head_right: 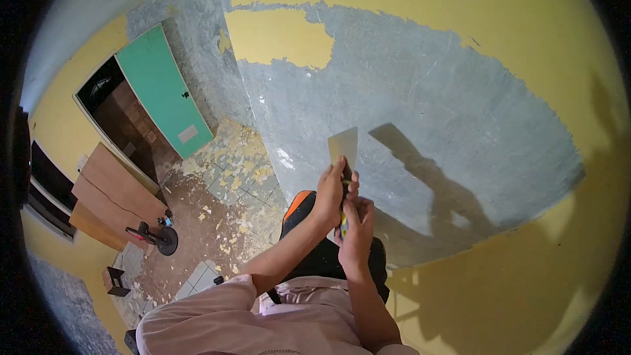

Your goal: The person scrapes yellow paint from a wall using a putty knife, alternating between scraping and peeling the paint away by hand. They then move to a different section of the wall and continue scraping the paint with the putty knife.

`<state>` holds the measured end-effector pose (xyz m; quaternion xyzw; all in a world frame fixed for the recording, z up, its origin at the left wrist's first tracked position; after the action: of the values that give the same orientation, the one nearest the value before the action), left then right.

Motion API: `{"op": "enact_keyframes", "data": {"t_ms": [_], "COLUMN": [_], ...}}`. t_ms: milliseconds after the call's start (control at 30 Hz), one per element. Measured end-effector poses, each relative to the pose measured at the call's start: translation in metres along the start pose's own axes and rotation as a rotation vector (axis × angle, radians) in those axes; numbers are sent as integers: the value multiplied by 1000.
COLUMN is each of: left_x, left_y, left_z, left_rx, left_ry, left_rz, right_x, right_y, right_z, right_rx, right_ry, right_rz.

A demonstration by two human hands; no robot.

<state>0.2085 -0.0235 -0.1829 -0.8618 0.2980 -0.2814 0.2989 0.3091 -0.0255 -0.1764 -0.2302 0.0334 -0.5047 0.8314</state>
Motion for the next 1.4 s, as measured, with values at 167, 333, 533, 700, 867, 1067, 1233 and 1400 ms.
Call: {"op": "enact_keyframes", "data": {"t_ms": [167,333,533,700,867,1067,1233,1400], "left_x": [-13,21,45,38,31,26,29,13], "left_y": [14,73,85,62,43,11,-6,35], "left_z": [-10,54,86,55,19,-2,-27,-5], "left_rx": [-188,-98,131,128,164,134,108,217], "left_ry": [-184,-36,145,74,-84,-118,-209,-134], "left_rz": [3,-264,-221,-143,-83,11,9,-54], "right_x": [-1,25,43,37,39,21,18,30], "right_y": [-8,37,73,57,28,7,-4,13], "right_z": [0,-54,-78,-53,-29,-8,11,-17], "right_rx": [122,192,60,45,-48,-139,-59,37], "right_ry": [32,-231,-410,-432,-433,-314,-150,-229], "right_rz": [84,102,214,240,330,290,302,442]}}
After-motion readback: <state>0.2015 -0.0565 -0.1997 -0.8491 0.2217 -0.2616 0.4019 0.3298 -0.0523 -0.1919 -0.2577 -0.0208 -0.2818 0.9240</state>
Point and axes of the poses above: each hand's wrist, its own x-axis away from the middle knuckle, its own y-axis out of the back of the hand, z = x × y, the point moved 8 cm from there along -x, towards the middle knuckle, and after that the axes turned 3 degrees about -z, right-handed, at the moved point
